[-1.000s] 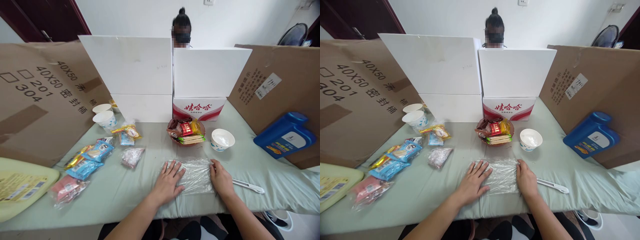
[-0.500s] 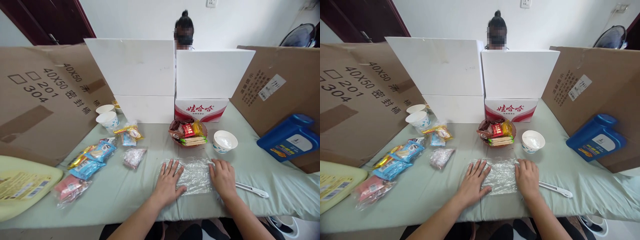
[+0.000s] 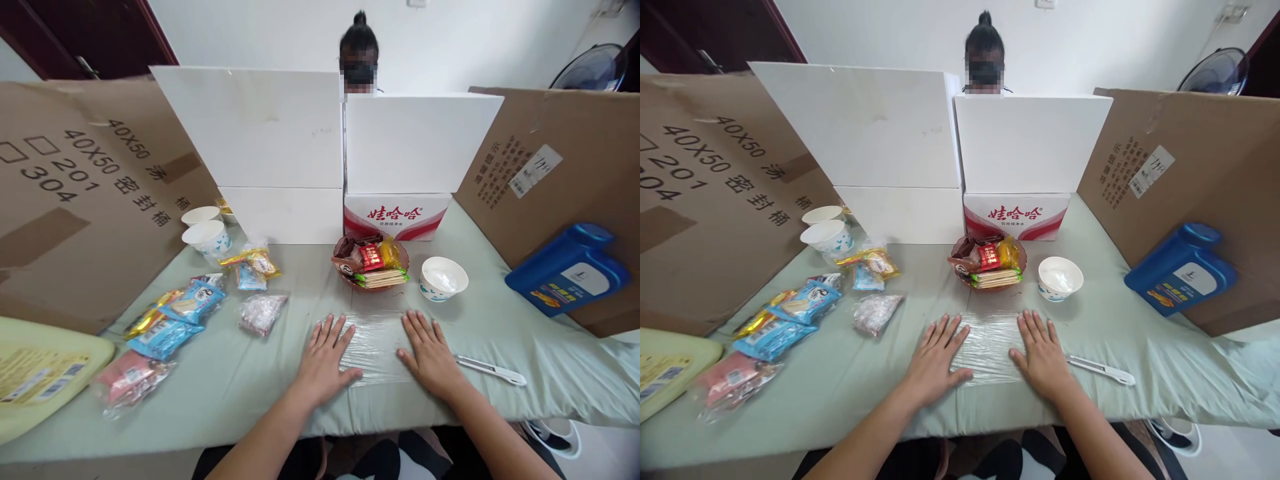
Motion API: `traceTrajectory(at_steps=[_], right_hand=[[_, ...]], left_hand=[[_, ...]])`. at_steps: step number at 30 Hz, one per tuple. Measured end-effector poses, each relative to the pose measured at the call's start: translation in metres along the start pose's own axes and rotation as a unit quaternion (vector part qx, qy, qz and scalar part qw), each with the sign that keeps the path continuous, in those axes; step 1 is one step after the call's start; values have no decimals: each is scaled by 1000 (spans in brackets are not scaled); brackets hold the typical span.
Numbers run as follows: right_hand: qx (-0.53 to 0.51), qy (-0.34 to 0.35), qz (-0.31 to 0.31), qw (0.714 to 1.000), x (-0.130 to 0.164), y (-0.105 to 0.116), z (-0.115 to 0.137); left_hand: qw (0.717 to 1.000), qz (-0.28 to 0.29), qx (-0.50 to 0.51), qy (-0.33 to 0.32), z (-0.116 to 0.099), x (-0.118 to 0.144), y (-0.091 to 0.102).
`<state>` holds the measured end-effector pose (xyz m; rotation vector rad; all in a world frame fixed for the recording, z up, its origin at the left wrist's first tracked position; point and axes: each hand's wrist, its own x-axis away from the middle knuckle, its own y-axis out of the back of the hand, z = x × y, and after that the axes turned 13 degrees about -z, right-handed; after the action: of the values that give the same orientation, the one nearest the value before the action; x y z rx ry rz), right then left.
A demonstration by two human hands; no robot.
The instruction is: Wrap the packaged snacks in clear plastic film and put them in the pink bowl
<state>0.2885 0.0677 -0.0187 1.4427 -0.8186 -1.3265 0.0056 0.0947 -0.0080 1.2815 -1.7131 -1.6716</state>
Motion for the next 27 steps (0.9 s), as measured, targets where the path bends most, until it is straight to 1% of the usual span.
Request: traceTrajectory(at_steps=[3,5,6,7,8,10,11,13,16,20,24,27], right_hand=[[3,4,-27,1000,11,3,-8],[-13,20,-46,999,17,11,-8],[-28,35,-51,998,20,16,-8],[-47,54,-51,996,25,21,-8],[-69,76,-42,994,30,26,-9],[-109,112,-10,988,42,36,-13],[-123,119,9,985,48,40,-15],[-134,112,30,984,60,45,-21],[-135,96,21,986,73,47,-27],[-131,99,-18,986,78,45,-29],[-127,91,-36,987,73,44,-27],[-131,90,-39,987,68,45,-23]], left_hand=[[998,-13,-23,56,15,0,6],[994,-43,-29,94,21,0,15],[993,-59,-18,100,23,-1,22],[994,-66,6,91,22,0,30],[995,-59,43,69,19,0,38],[992,-7,127,10,12,2,53],[987,27,159,-14,7,3,60],[979,77,183,-35,1,6,68],[981,100,165,-28,0,9,71],[983,97,157,-26,6,8,71],[971,94,216,-29,14,5,74],[961,84,262,-2,21,4,76]])
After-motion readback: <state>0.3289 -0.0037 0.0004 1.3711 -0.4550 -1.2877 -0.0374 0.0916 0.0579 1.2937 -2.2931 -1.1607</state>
